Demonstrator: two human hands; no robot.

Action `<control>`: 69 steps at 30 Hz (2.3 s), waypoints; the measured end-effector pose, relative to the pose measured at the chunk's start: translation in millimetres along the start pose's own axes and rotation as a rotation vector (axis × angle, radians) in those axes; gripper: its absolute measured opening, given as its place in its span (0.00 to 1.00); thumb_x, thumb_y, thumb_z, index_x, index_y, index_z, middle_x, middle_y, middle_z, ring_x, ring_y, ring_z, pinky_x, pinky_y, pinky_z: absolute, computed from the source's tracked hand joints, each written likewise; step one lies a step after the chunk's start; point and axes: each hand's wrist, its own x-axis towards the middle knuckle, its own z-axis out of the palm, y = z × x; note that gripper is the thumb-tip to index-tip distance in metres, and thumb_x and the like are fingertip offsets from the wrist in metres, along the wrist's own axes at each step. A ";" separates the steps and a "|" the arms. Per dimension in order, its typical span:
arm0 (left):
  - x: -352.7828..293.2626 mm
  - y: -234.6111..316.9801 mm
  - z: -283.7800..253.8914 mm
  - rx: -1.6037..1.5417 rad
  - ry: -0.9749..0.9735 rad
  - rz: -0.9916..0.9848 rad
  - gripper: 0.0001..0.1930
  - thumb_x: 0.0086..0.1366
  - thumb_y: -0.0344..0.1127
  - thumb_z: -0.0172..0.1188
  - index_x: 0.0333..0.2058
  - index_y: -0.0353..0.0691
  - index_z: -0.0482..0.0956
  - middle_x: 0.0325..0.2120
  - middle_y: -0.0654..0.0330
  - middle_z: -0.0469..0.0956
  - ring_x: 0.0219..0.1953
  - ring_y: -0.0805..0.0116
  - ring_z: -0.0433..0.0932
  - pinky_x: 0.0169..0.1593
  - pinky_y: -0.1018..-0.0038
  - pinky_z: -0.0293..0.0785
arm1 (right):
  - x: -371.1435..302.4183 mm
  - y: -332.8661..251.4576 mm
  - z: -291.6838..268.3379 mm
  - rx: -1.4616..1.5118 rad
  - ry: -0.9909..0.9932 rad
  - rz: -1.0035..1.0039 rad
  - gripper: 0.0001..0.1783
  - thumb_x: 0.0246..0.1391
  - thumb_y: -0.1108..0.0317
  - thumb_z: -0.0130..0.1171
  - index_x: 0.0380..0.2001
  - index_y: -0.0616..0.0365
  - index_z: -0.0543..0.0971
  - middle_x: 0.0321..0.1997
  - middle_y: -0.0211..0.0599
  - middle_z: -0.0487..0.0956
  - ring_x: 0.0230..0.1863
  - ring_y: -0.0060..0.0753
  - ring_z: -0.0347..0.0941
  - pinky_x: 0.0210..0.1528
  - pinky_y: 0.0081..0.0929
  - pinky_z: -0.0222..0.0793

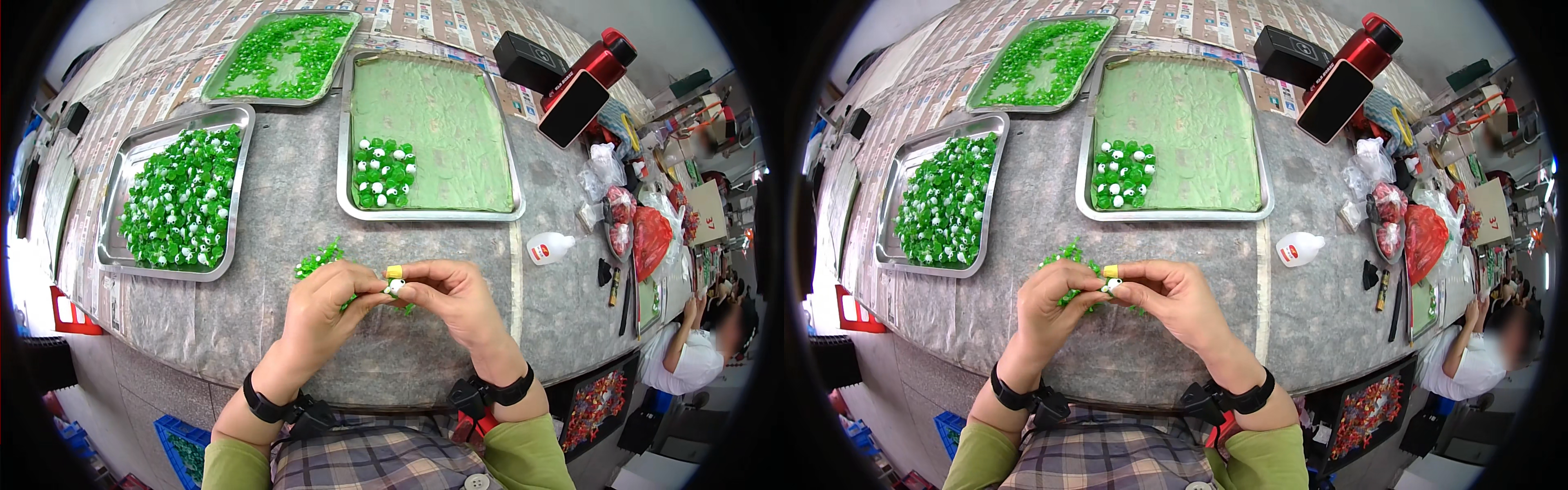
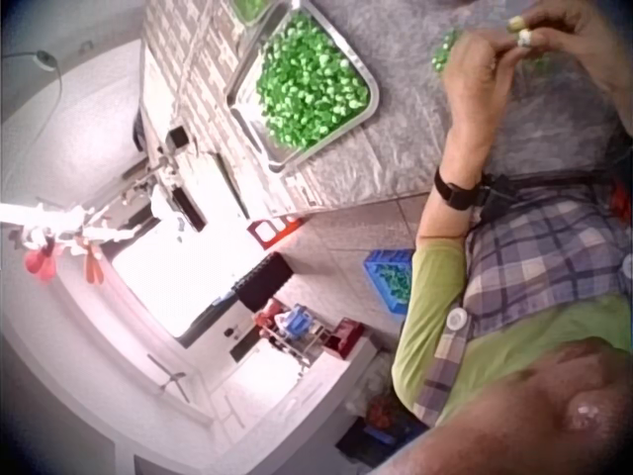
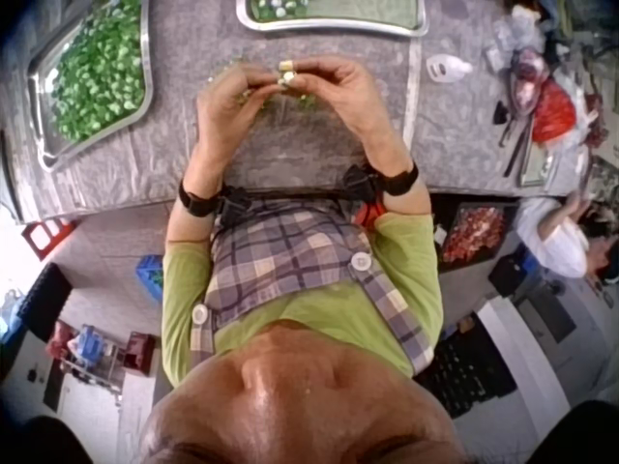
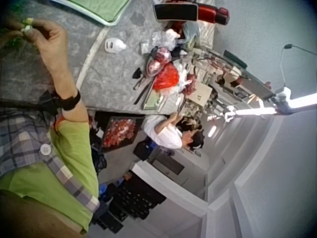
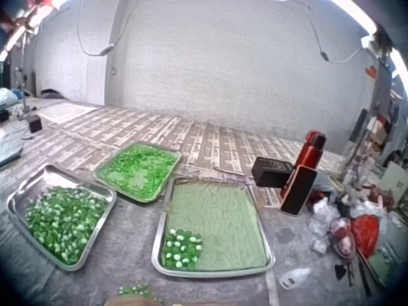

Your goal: The person assembles small green and white plastic toy components by hand, applying glue from a small bottle to join them.

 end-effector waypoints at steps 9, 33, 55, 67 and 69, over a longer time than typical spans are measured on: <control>-2.2 -7.3 0.2 -0.168 0.092 -0.157 0.07 0.44 0.21 0.58 0.24 0.35 0.72 0.20 0.60 0.73 0.24 0.71 0.71 0.27 0.80 0.67 | 5.0 -4.8 2.6 0.022 0.069 -0.050 0.09 0.45 0.74 0.53 0.32 0.65 0.73 0.30 0.36 0.75 0.30 0.23 0.71 0.33 0.17 0.67; -2.4 -6.0 6.0 -0.399 -0.032 -0.449 0.12 0.46 0.24 0.58 0.32 0.35 0.72 0.25 0.61 0.73 0.29 0.75 0.73 0.34 0.81 0.70 | 10.4 -2.2 8.9 -0.725 0.174 -0.397 0.05 0.40 0.73 0.56 0.25 0.61 0.74 0.24 0.35 0.73 0.26 0.28 0.70 0.26 0.20 0.65; -2.5 -6.1 -2.7 -0.891 0.093 -0.647 0.07 0.52 0.28 0.55 0.31 0.33 0.72 0.22 0.60 0.74 0.24 0.76 0.73 0.29 0.81 0.71 | -52.3 -2.4 -152.1 -0.857 0.915 -0.230 0.22 0.41 0.70 0.57 0.42 0.62 0.65 0.38 0.37 0.70 0.38 0.27 0.66 0.40 0.22 0.62; -2.9 -11.7 -4.1 -1.253 0.046 -0.764 0.06 0.52 0.27 0.54 0.30 0.36 0.71 0.26 0.57 0.74 0.26 0.72 0.75 0.29 0.80 0.73 | -32.8 -46.8 -25.9 -0.363 0.611 -0.634 0.27 0.33 0.53 0.64 0.32 0.63 0.69 0.32 0.30 0.69 0.31 0.18 0.65 0.32 0.13 0.59; -5.4 -15.3 -3.5 -1.282 0.038 -0.744 0.05 0.52 0.28 0.54 0.30 0.36 0.72 0.23 0.59 0.74 0.24 0.73 0.74 0.28 0.80 0.72 | -27.9 -48.8 -8.8 -0.410 0.620 -0.768 0.28 0.26 0.52 0.67 0.27 0.61 0.70 0.27 0.28 0.68 0.26 0.16 0.62 0.29 0.12 0.56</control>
